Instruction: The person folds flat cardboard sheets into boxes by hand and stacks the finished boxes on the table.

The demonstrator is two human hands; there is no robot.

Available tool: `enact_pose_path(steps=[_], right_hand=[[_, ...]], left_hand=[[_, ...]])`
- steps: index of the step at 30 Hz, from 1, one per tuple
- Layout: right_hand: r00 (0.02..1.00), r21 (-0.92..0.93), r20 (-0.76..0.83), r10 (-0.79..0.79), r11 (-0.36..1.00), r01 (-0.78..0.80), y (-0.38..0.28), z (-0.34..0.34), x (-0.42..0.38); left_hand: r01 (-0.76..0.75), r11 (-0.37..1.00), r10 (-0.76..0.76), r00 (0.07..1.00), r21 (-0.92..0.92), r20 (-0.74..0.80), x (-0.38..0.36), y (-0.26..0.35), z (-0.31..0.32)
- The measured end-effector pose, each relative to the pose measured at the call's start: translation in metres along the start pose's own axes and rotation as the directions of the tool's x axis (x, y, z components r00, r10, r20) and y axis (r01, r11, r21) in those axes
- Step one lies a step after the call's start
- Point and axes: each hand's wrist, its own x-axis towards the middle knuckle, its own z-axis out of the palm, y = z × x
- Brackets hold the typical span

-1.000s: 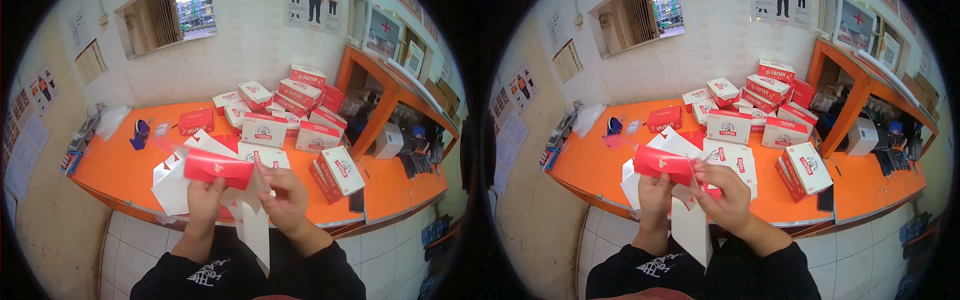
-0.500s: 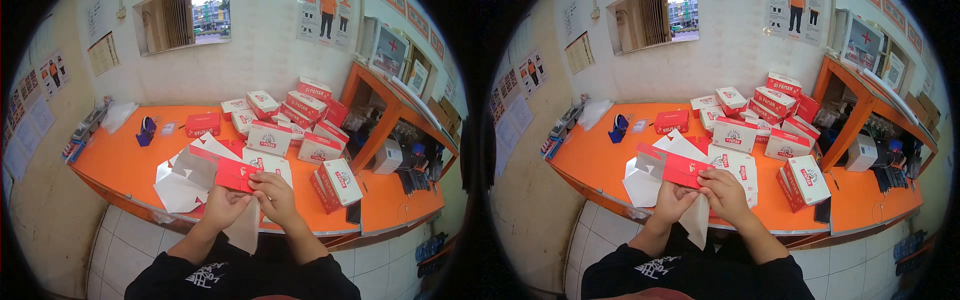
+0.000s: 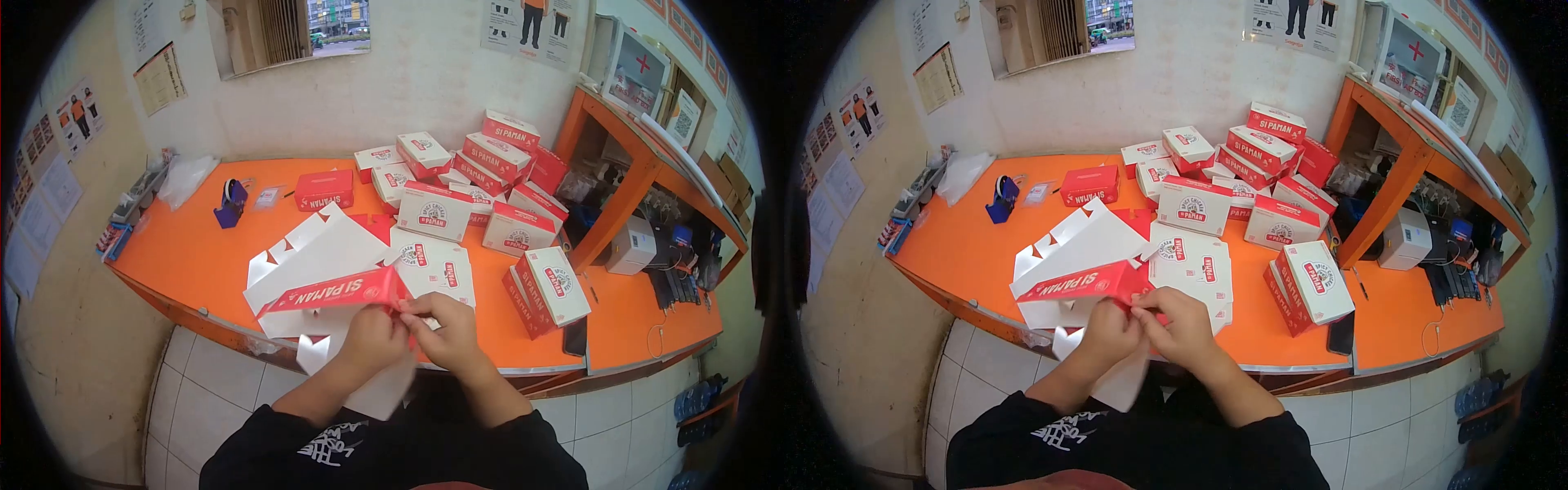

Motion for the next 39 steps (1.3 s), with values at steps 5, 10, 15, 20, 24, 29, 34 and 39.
enact_pose_path(steps=[5, 10, 15, 20, 24, 29, 34, 39], right_hand=[[0.999, -0.276, -0.050, 0.008, 0.961, -0.021, 0.002, -0.009, 0.004], [0.984, -0.158, -0.097, -0.150, 0.979, 0.133, 0.009, -0.010, 0.006], [0.989, -0.362, -0.079, -0.123, 0.928, 0.086, 0.003, -0.010, 0.006], [0.997, -0.534, 0.070, -0.023, 0.843, 0.057, -0.004, -0.017, 0.009], [0.994, -0.210, 0.090, -0.056, 0.975, 0.074, 0.017, -0.014, 0.013], [0.965, 0.156, -0.089, 0.248, 0.960, -0.232, 0.062, -0.025, 0.004], [0.970, -0.272, -0.232, 0.071, 0.953, -0.135, 0.099, -0.014, 0.001], [0.994, -0.105, -0.075, -0.084, 0.992, 0.076, 0.062, -0.028, -0.006]], left_hand=[[0.052, 0.992, -0.053, 0.999, 0.116, 0.004, 0.002, 0.005, 0.000], [-0.318, 0.904, 0.330, 0.944, 0.286, 0.006, 0.022, 0.024, -0.018], [-0.187, 0.935, 0.151, 0.979, 0.302, 0.138, 0.022, 0.021, -0.017], [-0.183, 0.959, 0.159, 0.979, 0.214, 0.124, 0.018, 0.016, -0.018], [-0.124, 0.938, 0.087, 0.988, 0.325, 0.126, 0.028, 0.026, -0.041], [-0.137, 0.868, 0.071, 0.986, 0.478, 0.154, 0.025, -0.026, -0.009], [-0.381, 0.777, -0.002, 0.795, 0.501, 0.607, -0.043, -0.074, 0.069], [0.392, 0.645, -0.171, 0.911, -0.656, 0.376, -0.025, -0.067, 0.053]])
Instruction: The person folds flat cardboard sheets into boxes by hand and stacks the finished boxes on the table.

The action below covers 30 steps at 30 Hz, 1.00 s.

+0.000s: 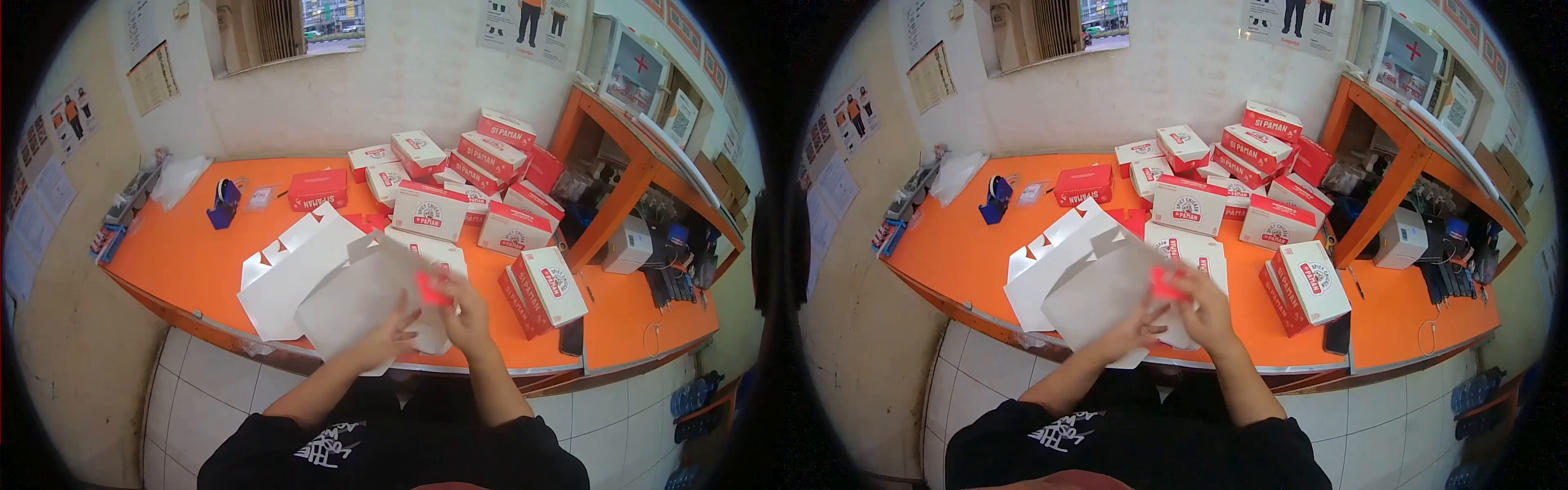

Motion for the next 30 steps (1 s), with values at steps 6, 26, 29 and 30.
enact_pose_path(steps=[6, 26, 29, 30], right_hand=[[0.892, 0.044, 0.225, -0.391, 0.919, 0.392, -0.067, -0.017, 0.003], [0.977, -0.082, 0.089, -0.191, 0.977, 0.199, -0.054, -0.009, 0.008], [0.951, -0.016, 0.220, -0.216, 0.974, 0.224, -0.053, -0.024, 0.011], [0.953, -0.002, 0.214, -0.216, 0.975, 0.222, -0.053, -0.024, 0.011]], left_hand=[[-0.065, 0.844, 0.058, 0.998, -0.533, -0.030, -0.021, 0.103, -0.003], [0.022, 0.993, 0.013, 0.957, 0.120, -0.288, -0.014, 0.115, 0.033], [0.076, 0.985, -0.027, 0.956, 0.158, -0.291, -0.017, 0.109, 0.011], [0.037, 0.979, 0.023, 0.958, 0.201, -0.287, -0.017, 0.107, 0.009]])
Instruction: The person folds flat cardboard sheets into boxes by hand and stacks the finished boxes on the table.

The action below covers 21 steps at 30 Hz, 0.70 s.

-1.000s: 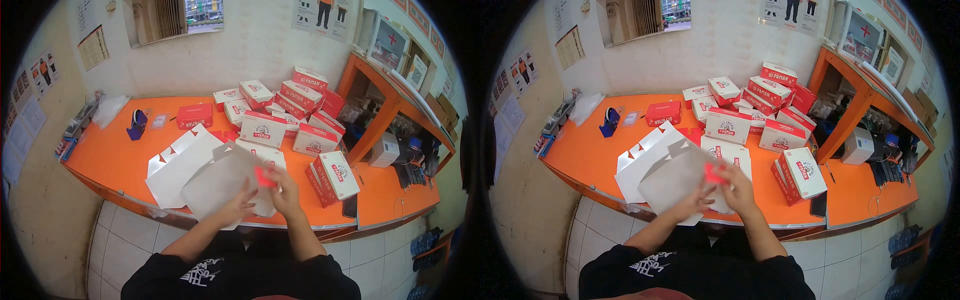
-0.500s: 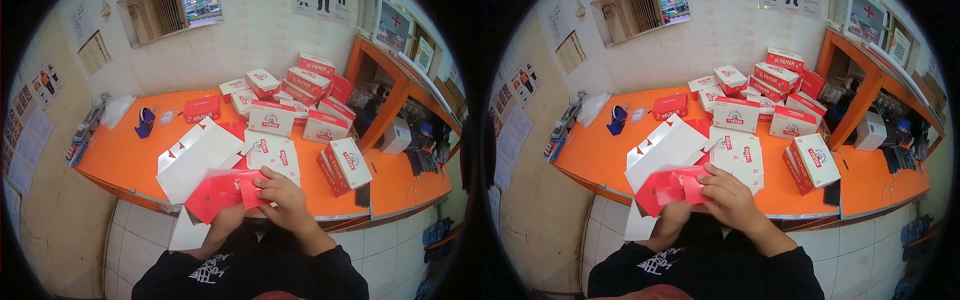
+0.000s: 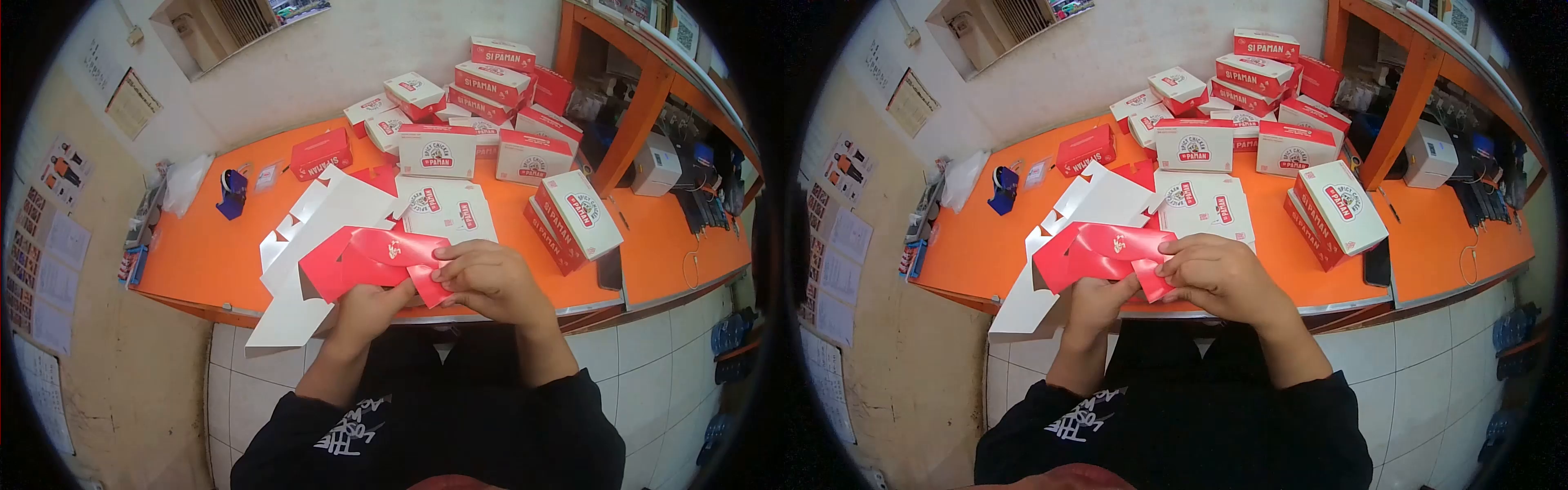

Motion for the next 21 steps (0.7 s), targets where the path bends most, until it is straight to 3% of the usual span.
enact_pose_path(steps=[1, 4, 7, 8, 10, 13, 16, 19, 21], right_hand=[[1.000, 0.012, -0.006, -0.002, 1.000, 0.002, 0.000, 0.000, 0.000], [0.987, -0.029, -0.157, 0.035, 0.999, -0.040, -0.001, 0.015, 0.000], [0.990, -0.024, -0.112, 0.087, 0.996, -0.090, 0.003, 0.020, -0.003], [0.995, 0.022, -0.072, 0.070, 0.997, -0.069, 0.004, 0.015, -0.003], [0.999, 0.119, 0.009, 0.033, 0.992, -0.033, 0.007, 0.000, -0.004], [0.987, 0.238, -0.146, 0.071, 0.971, -0.035, 0.010, 0.004, -0.013], [0.903, 0.443, -0.341, 0.262, 0.892, -0.092, 0.006, 0.019, -0.016], [0.893, 0.417, -0.343, 0.292, 0.899, -0.134, -0.002, 0.023, -0.011], [0.941, 0.190, -0.285, 0.182, 0.973, -0.130, -0.006, 0.020, -0.006]], left_hand=[[-0.052, 0.998, 0.052, 0.999, 0.030, -0.004, 0.000, -0.001, 0.000], [0.016, 0.977, -0.014, 1.000, 0.215, -0.009, -0.001, -0.001, 0.010], [0.032, 0.997, -0.034, 0.999, -0.068, -0.039, -0.001, 0.008, 0.017], [0.200, 0.977, -0.195, 0.979, 0.072, -0.061, 0.003, 0.010, 0.010], [0.074, 0.996, -0.074, 0.997, 0.052, 0.006, 0.006, 0.004, -0.002], [-0.026, 0.997, 0.031, 0.997, -0.078, 0.072, 0.003, 0.001, -0.002], [-0.061, 0.961, 0.094, 0.990, -0.271, 0.107, 0.003, -0.007, 0.002], [-0.031, 0.923, 0.068, 0.994, -0.384, 0.082, 0.001, -0.003, 0.007], [-0.010, 0.981, 0.007, 1.000, -0.196, -0.015, -0.004, -0.013, 0.010]])
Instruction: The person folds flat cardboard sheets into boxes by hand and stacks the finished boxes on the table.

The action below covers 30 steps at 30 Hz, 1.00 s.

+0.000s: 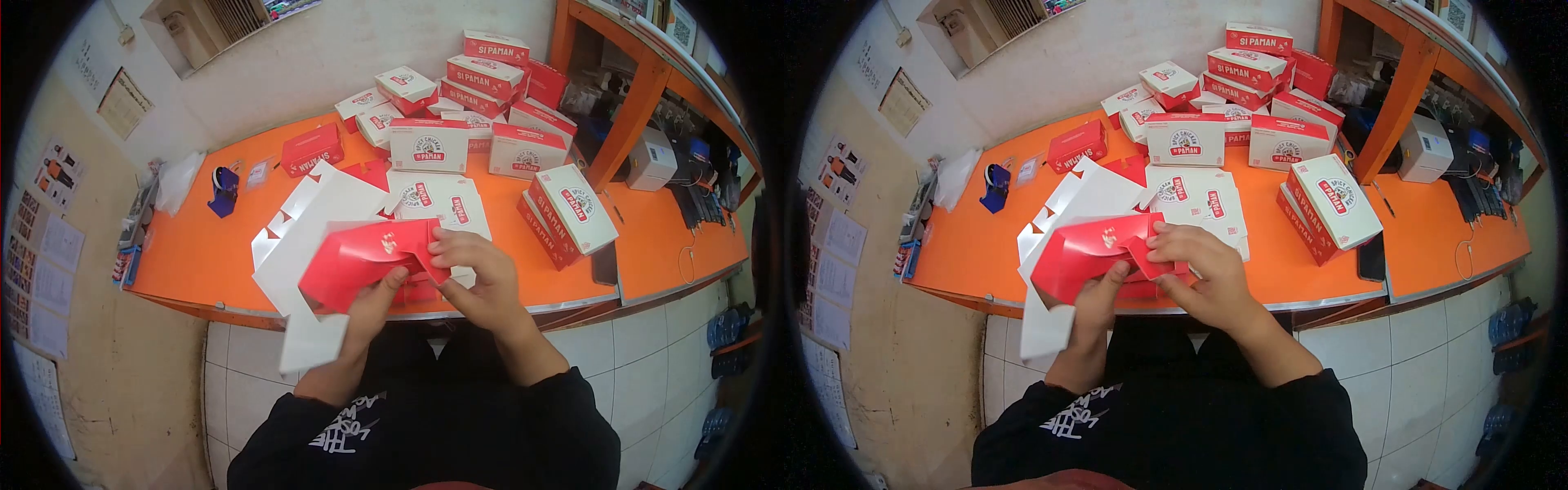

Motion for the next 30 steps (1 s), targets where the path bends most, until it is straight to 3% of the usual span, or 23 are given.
enact_pose_path(steps=[1, 4, 5, 7, 8, 9, 12, 13, 16, 19, 21, 24, 26, 28, 30], right_hand=[[0.998, -0.108, 0.052, -0.045, 0.993, 0.050, -0.001, 0.000, 0.002], [0.981, -0.097, 0.180, -0.078, 0.991, 0.096, 0.005, -0.004, 0.002], [0.970, -0.102, 0.229, -0.087, 0.988, 0.113, 0.005, -0.008, 0.004], [0.941, -0.109, 0.324, -0.099, 0.984, 0.141, 0.002, -0.016, 0.007], [0.955, -0.132, 0.275, -0.113, 0.979, 0.154, 0.001, -0.013, 0.007], [0.966, -0.156, 0.226, -0.128, 0.974, 0.166, 0.000, -0.008, 0.007], [0.996, -0.196, 0.014, -0.089, 0.977, 0.090, 0.003, 0.013, 0.000], [0.996, -0.196, -0.068, -0.062, 0.980, 0.047, 0.006, 0.018, -0.002], [0.999, -0.228, 0.053, 0.005, 0.974, 0.007, 0.015, 0.013, 0.002], [0.948, -0.162, 0.300, 0.102, 0.985, -0.054, 0.016, 0.004, 0.007], [0.946, -0.231, 0.298, 0.129, 0.971, -0.060, 0.004, 0.015, 0.010], [0.967, -0.372, 0.203, 0.155, 0.926, -0.070, 0.000, 0.034, 0.005], [0.973, -0.456, 0.158, 0.166, 0.887, -0.078, 0.000, 0.036, 0.008], [0.977, -0.544, 0.133, 0.167, 0.836, -0.069, 0.007, 0.037, 0.008], [0.971, -0.616, 0.128, 0.199, 0.784, -0.079, 0.017, 0.036, 0.006]], left_hand=[[0.017, 0.995, -0.011, 0.998, 0.097, -0.057, -0.002, -0.003, 0.001], [0.011, 0.999, -0.007, 0.994, 0.032, -0.112, -0.007, 0.001, 0.006], [0.123, 0.992, -0.124, 0.989, -0.018, -0.077, -0.005, 0.000, -0.007], [0.006, 1.000, -0.006, 1.000, 0.007, 0.008, -0.002, 0.007, -0.013], [-0.053, 0.998, 0.052, 0.997, 0.014, 0.051, -0.002, 0.010, -0.013], [0.009, 0.992, -0.015, 0.999, 0.128, 0.049, -0.001, 0.011, -0.011], [-0.129, 0.988, 0.123, 0.989, 0.080, 0.082, 0.002, -0.008, 0.004], [0.065, 0.992, -0.072, 0.996, 0.112, 0.056, 0.000, 0.005, 0.011], [-0.082, 0.987, 0.111, 0.968, -0.135, 0.223, 0.007, -0.008, 0.004], [0.046, 0.983, -0.068, 0.990, 0.176, 0.120, 0.011, 0.001, 0.000], [-0.001, 0.950, -0.008, 1.000, 0.313, 0.027, 0.016, -0.015, -0.002], [-0.266, 0.763, 0.250, 0.962, 0.589, 0.110, 0.025, -0.024, 0.001], [-0.429, 0.439, 0.428, 0.872, 0.789, 0.236, 0.030, -0.021, 0.000], [-0.463, 0.090, 0.527, 0.773, 0.882, 0.352, 0.032, -0.021, 0.001], [-0.432, 0.136, 0.469, 0.821, 0.892, 0.326, 0.028, -0.034, -0.001]])
